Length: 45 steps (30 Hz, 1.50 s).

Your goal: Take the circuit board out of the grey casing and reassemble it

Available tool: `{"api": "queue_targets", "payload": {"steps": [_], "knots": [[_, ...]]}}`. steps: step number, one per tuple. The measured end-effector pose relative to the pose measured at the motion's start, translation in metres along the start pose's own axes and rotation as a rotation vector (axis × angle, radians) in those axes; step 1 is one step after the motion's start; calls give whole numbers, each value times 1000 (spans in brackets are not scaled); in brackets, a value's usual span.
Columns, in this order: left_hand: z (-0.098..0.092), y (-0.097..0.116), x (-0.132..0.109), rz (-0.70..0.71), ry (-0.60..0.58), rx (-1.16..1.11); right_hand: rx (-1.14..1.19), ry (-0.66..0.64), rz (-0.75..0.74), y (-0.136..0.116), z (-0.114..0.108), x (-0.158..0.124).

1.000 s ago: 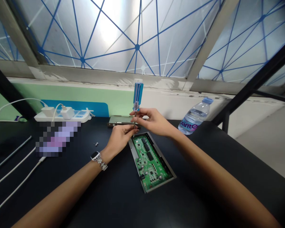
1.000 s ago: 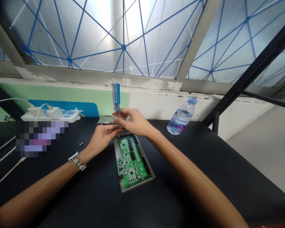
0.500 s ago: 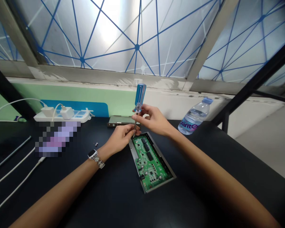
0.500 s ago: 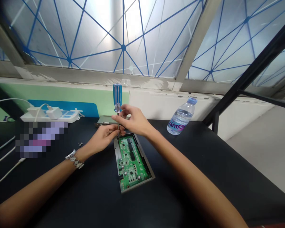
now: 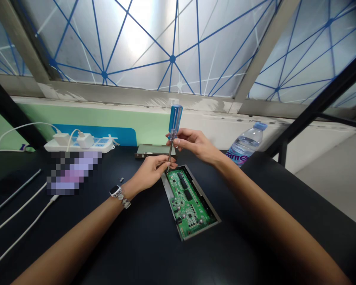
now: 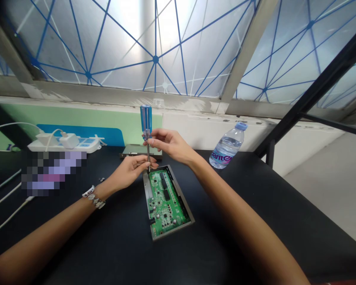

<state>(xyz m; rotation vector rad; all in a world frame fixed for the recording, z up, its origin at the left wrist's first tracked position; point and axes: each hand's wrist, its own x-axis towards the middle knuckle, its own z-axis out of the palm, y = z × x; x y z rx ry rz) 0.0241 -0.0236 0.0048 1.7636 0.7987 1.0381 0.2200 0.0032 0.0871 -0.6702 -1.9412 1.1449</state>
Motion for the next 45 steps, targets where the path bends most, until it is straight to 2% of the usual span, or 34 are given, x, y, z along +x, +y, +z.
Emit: {"api": "queue_targets", "payload": {"steps": [6,13,19,21,24,28,34,45], "knots": [[-2,1,-1,-1,0,-1,22,44,-8,3,1,4],[0,-5,-1,10,50,31,-339,282,-112,-10,16,0],[0,-6,0,29,40,58,-457,309,-140,-12,22,-1],[-1,-3,0,50,30,115,-445,295,-127,-11,22,-1],[-5,0,-3,93,31,319,-418,282,-120,-11,20,-1],[-12,-3,-6,68,3,564,-405,285,-141,-9,20,-1],[-14,-8,-5,43,10,615,-446,383,-184,-8,27,-1],[-5,-1,-8,-28,62,694,-567,547,-124,-11,49,-7]]}}
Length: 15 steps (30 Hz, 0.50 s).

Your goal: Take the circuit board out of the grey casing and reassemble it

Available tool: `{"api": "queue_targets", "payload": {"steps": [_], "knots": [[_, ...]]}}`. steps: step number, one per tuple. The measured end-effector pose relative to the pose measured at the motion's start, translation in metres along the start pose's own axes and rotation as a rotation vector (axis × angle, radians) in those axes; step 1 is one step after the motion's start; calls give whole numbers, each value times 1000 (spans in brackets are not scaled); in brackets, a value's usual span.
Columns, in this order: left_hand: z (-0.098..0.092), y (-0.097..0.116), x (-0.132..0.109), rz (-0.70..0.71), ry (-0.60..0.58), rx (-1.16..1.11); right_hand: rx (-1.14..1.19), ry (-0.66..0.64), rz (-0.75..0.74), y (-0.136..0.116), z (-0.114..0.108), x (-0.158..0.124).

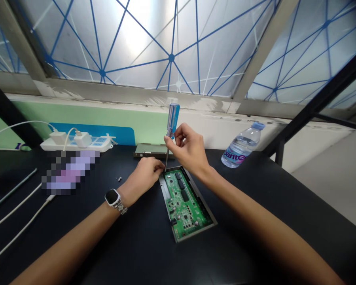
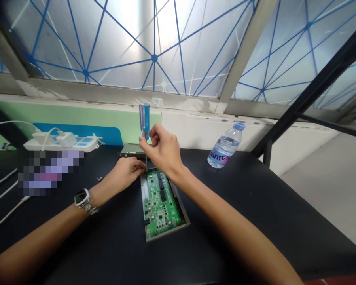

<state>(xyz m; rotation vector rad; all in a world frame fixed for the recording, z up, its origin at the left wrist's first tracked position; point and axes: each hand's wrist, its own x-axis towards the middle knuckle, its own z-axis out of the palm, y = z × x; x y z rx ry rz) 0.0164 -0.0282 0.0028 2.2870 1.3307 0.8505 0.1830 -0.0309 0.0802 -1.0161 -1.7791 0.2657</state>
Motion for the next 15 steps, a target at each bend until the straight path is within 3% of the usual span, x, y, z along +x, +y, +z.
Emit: {"api": "queue_targets", "payload": {"steps": [7,13,15], "knots": [[-13,5,-5,-80,-52,44,143,-86,4,7,-1,1],[-50,4,-21,-211,-353,76,437,-225,84,8,-15,13],[-56,5,-25,-230,-411,118,471,-209,133,8,-21,18]]}}
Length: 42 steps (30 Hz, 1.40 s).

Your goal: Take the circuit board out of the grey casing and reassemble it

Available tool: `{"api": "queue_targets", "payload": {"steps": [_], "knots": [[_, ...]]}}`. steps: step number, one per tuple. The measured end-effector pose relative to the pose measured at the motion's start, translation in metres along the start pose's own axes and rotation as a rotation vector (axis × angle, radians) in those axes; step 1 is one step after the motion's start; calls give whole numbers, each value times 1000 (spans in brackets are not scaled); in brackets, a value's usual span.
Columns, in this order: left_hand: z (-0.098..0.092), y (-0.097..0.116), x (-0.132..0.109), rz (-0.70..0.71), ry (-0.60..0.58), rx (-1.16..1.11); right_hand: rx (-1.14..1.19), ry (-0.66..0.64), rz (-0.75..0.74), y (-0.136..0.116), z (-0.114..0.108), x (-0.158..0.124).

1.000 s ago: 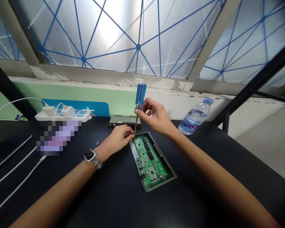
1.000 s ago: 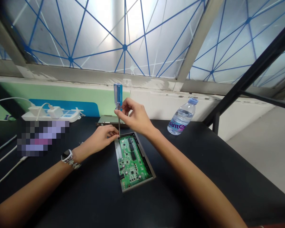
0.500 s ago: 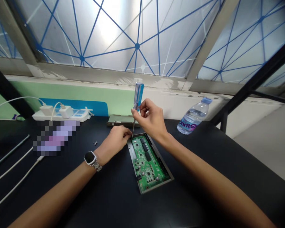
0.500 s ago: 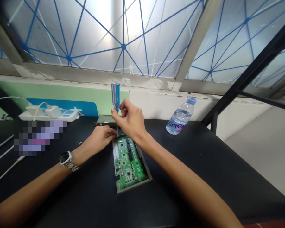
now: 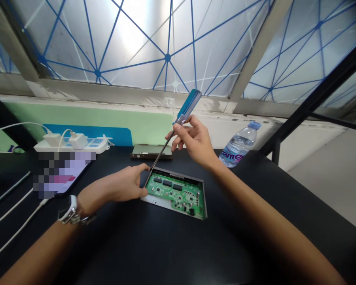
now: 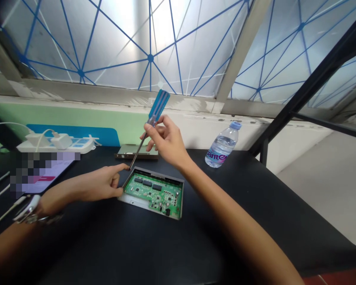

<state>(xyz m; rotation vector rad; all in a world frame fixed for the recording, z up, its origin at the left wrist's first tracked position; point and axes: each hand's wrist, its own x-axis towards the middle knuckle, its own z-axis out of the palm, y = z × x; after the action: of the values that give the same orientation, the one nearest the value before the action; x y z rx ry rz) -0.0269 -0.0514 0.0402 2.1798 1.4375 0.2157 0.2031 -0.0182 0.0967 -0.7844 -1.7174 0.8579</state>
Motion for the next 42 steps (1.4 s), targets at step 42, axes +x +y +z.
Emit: {"api": "queue_targets", "payload": {"steps": [42], "knots": [[-40,-51,-5,-275,66,273,191,63,120,21,3,-2]]}}
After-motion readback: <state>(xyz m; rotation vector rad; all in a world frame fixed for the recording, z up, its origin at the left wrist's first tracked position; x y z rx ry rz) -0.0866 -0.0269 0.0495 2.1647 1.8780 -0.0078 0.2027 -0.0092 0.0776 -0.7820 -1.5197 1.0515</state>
